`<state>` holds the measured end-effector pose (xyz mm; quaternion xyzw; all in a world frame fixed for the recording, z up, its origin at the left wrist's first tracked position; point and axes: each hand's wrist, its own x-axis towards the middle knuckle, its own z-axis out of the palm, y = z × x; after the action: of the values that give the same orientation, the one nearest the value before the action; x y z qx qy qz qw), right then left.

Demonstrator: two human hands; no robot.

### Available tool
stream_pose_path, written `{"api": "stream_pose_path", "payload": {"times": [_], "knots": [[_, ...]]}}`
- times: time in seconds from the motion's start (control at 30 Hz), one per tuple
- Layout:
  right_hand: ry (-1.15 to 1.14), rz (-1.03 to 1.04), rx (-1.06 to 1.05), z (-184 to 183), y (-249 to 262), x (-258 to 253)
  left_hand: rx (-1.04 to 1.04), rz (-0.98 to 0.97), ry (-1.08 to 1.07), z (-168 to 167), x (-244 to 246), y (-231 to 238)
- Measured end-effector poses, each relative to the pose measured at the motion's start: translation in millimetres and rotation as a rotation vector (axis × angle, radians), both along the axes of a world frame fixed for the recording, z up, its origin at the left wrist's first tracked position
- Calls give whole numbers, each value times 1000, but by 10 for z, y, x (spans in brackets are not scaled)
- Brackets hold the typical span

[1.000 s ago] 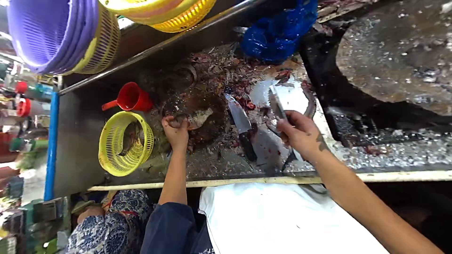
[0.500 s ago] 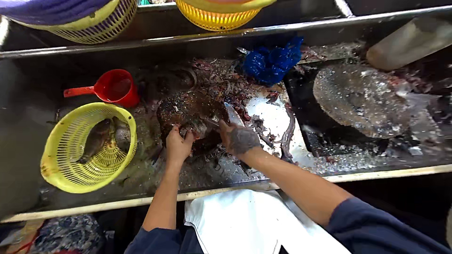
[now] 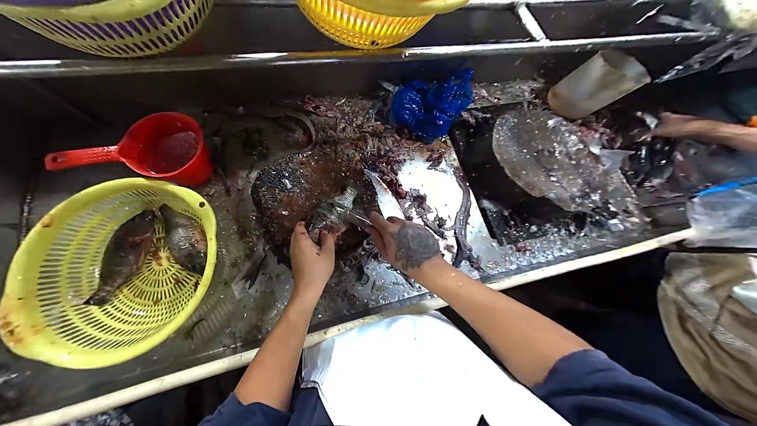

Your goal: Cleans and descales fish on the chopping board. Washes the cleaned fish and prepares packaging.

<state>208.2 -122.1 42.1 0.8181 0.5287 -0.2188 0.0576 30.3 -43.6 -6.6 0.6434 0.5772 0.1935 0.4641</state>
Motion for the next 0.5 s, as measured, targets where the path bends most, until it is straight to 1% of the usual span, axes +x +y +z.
{"api": "stream_pose_path", "payload": {"times": [0.03, 0.1, 0.17, 0.23, 0.27, 0.37, 0.4, 0.43, 0.5], "knots": [[-11, 10, 15, 23, 4, 49, 1, -11, -5, -2, -3, -2], [-35, -53, 15, -2, 111, 177, -3, -26, 4, 7, 11, -13], [-22, -103, -42, 34, 201, 90, 16, -34, 19, 7, 23, -18], [16, -43, -116, 205, 233, -90, 38, -40, 24, 48, 30, 33], [27, -22, -119, 247, 233, -89, 50, -49, 25, 48, 11, 32], [6, -82, -60, 131, 315, 151, 82, -106, 3, -17, -1, 1], [9, -84, -56, 153, 341, 103, 89, -122, -1, -24, 0, -7], [45, -57, -70, 244, 355, -53, 91, -134, -11, -23, -8, 2], [50, 76, -106, 420, 373, -325, 84, -127, -55, -44, -59, 34]]}}
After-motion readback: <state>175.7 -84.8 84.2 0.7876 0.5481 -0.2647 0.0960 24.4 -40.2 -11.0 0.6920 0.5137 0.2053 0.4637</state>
